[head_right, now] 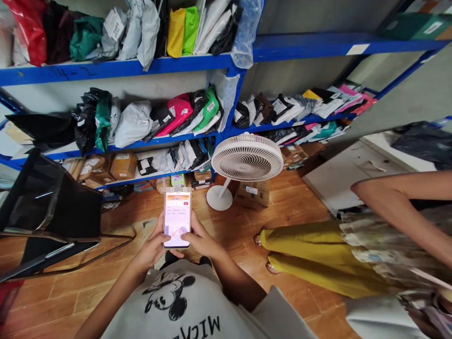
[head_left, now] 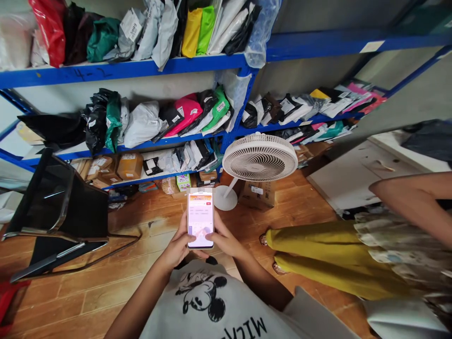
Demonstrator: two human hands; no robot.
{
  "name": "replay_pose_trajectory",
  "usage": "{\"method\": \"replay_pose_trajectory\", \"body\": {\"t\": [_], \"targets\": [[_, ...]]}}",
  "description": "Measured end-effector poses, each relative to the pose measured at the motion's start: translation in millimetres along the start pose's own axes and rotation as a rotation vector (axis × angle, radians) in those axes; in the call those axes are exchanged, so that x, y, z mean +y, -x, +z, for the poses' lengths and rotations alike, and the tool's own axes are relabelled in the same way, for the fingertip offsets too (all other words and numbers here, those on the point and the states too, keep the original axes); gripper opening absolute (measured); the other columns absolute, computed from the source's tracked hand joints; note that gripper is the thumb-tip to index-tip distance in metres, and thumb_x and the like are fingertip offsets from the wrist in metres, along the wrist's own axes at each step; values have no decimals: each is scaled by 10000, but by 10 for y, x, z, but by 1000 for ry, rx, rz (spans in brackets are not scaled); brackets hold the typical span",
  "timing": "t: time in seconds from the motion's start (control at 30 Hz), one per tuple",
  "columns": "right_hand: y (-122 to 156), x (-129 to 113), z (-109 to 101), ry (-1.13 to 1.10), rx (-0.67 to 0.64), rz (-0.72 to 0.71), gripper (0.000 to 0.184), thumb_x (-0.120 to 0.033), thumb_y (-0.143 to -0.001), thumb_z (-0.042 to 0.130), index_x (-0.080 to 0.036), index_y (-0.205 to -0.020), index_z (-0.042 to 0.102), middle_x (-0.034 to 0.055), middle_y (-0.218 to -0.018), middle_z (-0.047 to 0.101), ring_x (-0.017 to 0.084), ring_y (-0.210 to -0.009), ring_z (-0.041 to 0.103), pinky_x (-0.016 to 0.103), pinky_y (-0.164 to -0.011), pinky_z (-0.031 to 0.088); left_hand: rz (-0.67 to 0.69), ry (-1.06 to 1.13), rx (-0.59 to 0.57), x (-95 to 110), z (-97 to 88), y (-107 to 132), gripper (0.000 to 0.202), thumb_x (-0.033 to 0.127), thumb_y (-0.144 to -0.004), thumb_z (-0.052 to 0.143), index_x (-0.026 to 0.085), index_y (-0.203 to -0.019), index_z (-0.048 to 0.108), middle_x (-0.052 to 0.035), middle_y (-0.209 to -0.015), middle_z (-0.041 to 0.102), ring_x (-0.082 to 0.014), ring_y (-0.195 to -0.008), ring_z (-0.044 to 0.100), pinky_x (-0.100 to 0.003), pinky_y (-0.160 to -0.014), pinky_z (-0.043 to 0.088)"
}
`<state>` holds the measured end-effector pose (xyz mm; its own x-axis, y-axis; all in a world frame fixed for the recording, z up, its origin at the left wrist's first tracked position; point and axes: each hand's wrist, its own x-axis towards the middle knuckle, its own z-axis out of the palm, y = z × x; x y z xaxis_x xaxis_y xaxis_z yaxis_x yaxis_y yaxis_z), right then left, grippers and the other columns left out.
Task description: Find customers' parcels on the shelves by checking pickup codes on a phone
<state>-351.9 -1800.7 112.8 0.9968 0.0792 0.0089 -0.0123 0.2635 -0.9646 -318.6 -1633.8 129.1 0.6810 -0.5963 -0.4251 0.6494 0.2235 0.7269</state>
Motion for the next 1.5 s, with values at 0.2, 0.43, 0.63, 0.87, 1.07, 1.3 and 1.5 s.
{"method": "replay_pose_trajectory", "body": {"t": [0.2,0.43,0.63,0.87,1.07,1.3,1.5], "targets": [[-3,31,10,1,13,2,637,-167,-711,571,-280,-1328,460,36,-1260,596,251,-1180,532,418,-1018,430,20,-46,84,3,29,-47,1025,352,-736,693,396,-1526,42,-105,-1350,523,-311,-966,619,-343,-509,592],[-6,20,5,-12,9,16,632,-168,-710,563,-278,-1323,454,34,-1234,599,249,-1169,535,414,-1004,433,-2,-34,54,2,24,-39,1115,197,-649,677,435,-1516,17,-72,-1425,472,-287,-975,619,-311,-535,584],[-17,72,-13,-32,36,10,578,-180,-710,605,-274,-1270,496,29,-1203,629,249,-1123,560,416,-983,450,1,7,10,12,11,-47,1135,186,-632,655,438,-1514,-13,-76,-1437,467,-300,-1000,620,-319,-560,586],[-77,32,19,-121,146,60,417,-210,-710,618,-284,-1119,592,-1,-1046,690,235,-986,611,363,-847,507,17,9,-41,-36,-33,-54,1160,115,-634,647,451,-1511,-33,-61,-1437,483,-312,-1076,593,-357,-672,601],[-207,11,23,-98,293,96,272,-433,-788,578,-219,-929,668,21,-859,703,226,-776,614,329,-699,491,19,-44,-43,-75,-68,-83,1142,122,-655,645,450,-1513,-34,-31,-1526,372,-314,-1156,552,-372,-732,599],[-321,41,25,-43,398,138,438,-613,-834,534,-203,-710,628,19,-651,644,194,-581,553,308,-579,444,24,-39,-109,-112,-103,-74,1181,118,-590,615,421,-1521,-45,-7,-1608,190,-345,-1238,492,-330,-691,596],[-174,105,103,161,439,-220,476,-584,-941,395,-250,-1255,525,94,-1226,612,256,-1082,576,381,-909,469,14,10,-106,-98,-115,-57,1168,133,-583,601,425,-1522,-30,-37,-1581,264,-332,-1125,571,-368,-672,598]]}}
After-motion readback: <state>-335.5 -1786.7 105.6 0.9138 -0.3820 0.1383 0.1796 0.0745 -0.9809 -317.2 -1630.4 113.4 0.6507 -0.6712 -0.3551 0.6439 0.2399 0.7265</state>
